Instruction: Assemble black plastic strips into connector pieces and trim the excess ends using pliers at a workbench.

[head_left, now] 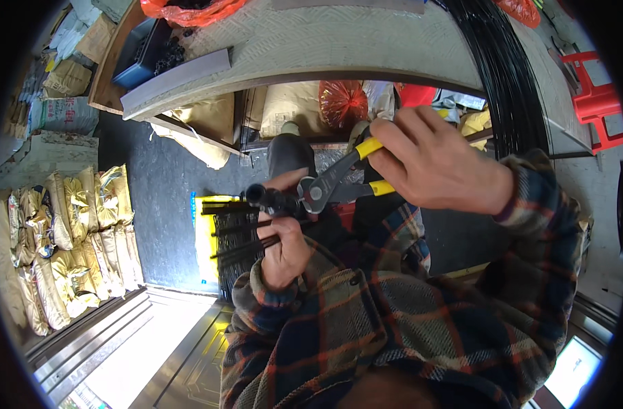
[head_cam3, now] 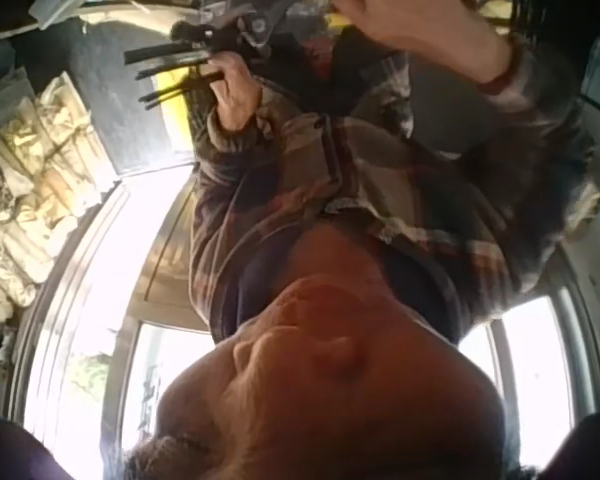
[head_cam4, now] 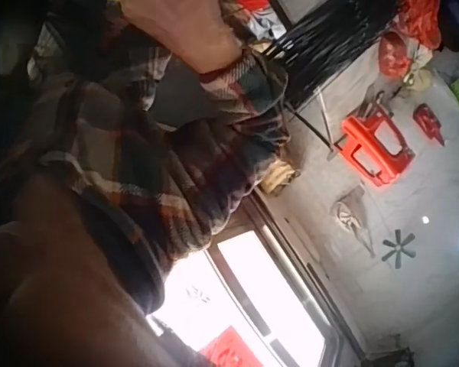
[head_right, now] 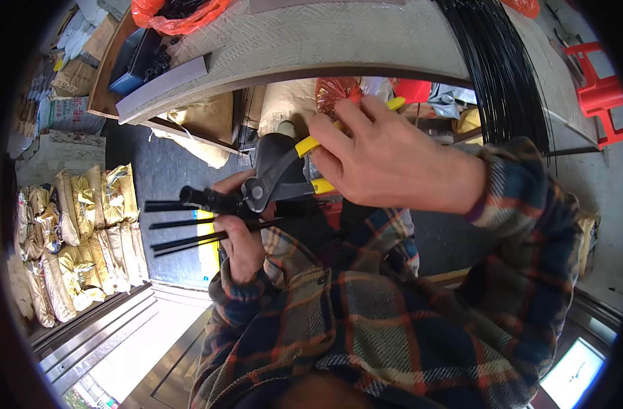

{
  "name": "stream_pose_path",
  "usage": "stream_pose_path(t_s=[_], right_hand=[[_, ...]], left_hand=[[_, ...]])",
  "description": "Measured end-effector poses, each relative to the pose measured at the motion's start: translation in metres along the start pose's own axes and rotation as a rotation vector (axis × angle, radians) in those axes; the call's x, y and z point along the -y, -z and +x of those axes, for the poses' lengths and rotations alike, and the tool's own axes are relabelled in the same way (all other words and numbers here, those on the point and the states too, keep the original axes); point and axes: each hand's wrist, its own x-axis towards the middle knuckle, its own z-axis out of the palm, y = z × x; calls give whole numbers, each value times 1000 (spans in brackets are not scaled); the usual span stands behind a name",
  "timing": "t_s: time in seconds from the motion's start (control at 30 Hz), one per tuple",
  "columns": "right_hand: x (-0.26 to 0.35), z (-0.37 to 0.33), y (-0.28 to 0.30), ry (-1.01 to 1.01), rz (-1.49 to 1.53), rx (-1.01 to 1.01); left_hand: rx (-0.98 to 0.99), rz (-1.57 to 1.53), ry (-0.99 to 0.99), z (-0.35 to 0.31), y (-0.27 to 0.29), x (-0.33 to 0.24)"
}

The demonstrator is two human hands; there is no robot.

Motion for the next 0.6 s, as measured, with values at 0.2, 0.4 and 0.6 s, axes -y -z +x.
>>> stream_pose_path(t_s=[0.2, 0.4, 0.6], right_hand=[[23, -9, -43, -86, 338, -97], [-10, 1, -9, -51, 1153, 375], [-27, 10, 8, -176, 1572, 775]], left_hand=[[48, -32, 41, 1, 6, 8], [120, -261, -5, 2, 15, 20], [169, -395, -54, 4, 5, 17]])
